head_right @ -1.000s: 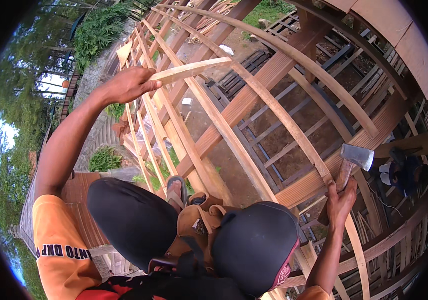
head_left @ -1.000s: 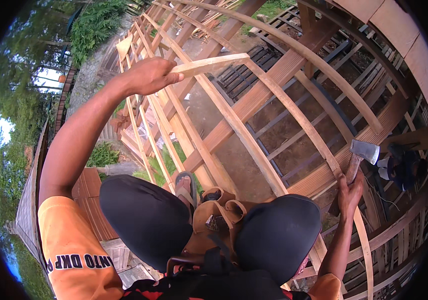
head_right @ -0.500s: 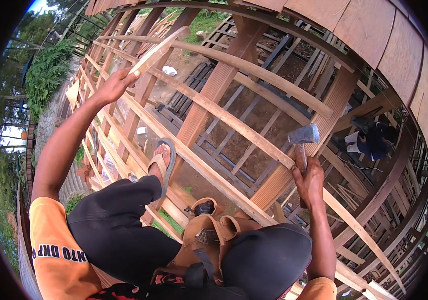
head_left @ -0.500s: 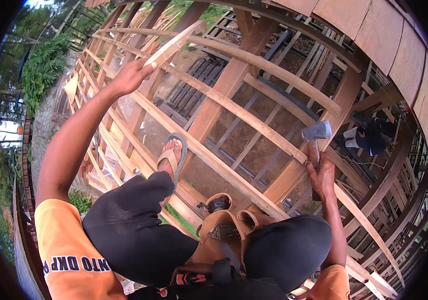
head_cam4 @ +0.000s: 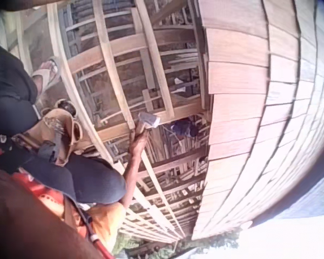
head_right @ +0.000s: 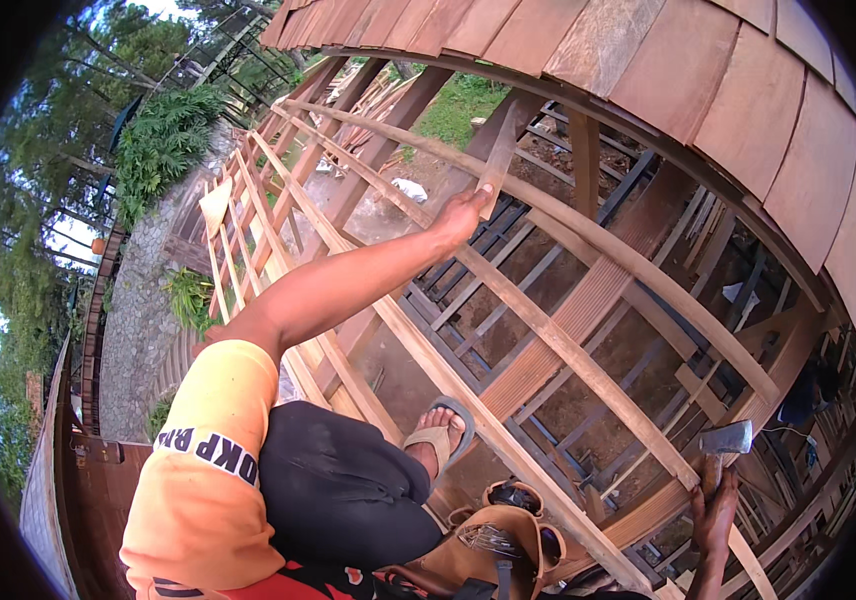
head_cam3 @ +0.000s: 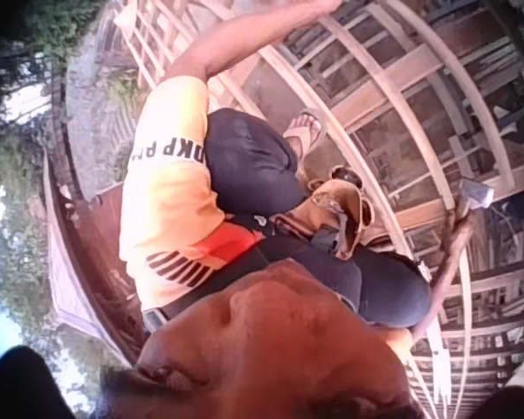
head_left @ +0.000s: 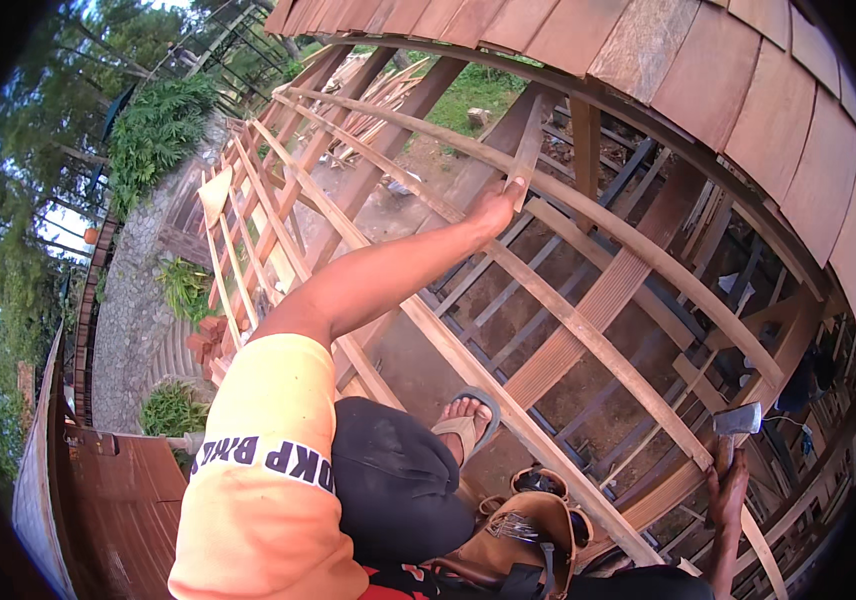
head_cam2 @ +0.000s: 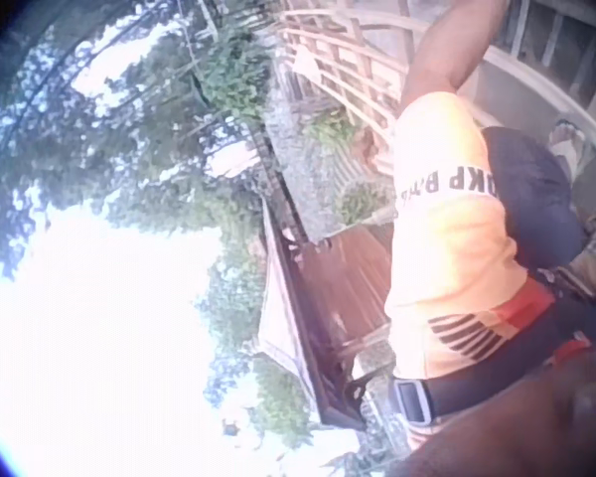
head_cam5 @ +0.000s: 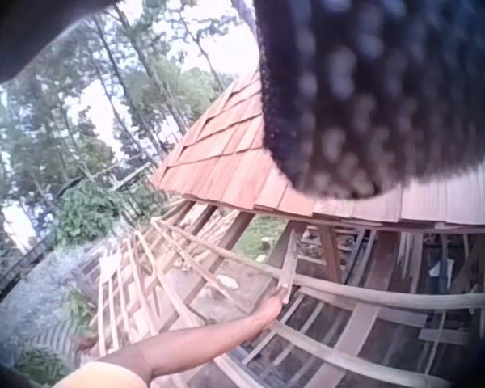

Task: The person measures distances on wooden roof rafters using a tape measure and hammers wooden shingles onto the roof frame using a hammer.

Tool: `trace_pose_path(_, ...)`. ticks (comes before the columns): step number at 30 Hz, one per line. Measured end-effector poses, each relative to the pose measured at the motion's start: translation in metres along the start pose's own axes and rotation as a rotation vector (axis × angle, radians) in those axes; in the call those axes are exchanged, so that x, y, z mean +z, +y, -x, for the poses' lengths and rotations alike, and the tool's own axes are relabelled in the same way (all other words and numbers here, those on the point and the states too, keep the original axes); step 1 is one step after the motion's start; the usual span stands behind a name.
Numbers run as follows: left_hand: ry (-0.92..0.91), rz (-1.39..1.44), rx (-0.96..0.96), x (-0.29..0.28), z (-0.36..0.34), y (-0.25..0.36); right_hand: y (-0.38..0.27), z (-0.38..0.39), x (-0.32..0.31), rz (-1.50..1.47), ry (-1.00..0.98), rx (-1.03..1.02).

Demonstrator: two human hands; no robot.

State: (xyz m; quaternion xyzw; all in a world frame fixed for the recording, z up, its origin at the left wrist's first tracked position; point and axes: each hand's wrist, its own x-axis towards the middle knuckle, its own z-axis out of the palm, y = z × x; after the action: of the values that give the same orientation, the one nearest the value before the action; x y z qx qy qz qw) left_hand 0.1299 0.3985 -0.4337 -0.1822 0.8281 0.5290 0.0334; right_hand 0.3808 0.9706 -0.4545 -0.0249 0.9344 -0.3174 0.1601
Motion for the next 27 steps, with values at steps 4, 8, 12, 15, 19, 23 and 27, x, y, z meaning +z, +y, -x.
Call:
trace_pose_path(4,0.212,0.061,0.192,-0.003,-0.052,-0.036,0.005,-0.011,0.006,0.080,0.009,-0.080)
trace_pose_path(8,0.329,0.339,0.086,0.015,-0.088,-0.059,0.003,-0.020,0.002,0.188,-0.038,-0.027)
trace_pose_path(12,0.467,0.690,0.183,0.055,-0.087,-0.017,0.005,-0.019,-0.005,0.560,-0.134,-0.120)
trace_pose_path(15,0.453,0.697,0.161,0.045,-0.082,-0.027,0.009,-0.023,-0.003,0.600,-0.203,-0.113)
trace_pose_path(19,0.412,0.714,0.185,0.038,-0.074,-0.042,0.000,-0.035,-0.001,0.556,-0.273,-0.045)
trace_pose_path(23,0.394,0.707,0.285,0.039,-0.075,-0.041,0.001,-0.033,-0.004,0.537,-0.279,-0.227)
trace_pose_path(27,0.292,0.839,0.257,0.035,-0.084,-0.035,-0.012,-0.032,-0.008,0.400,-0.341,0.013)
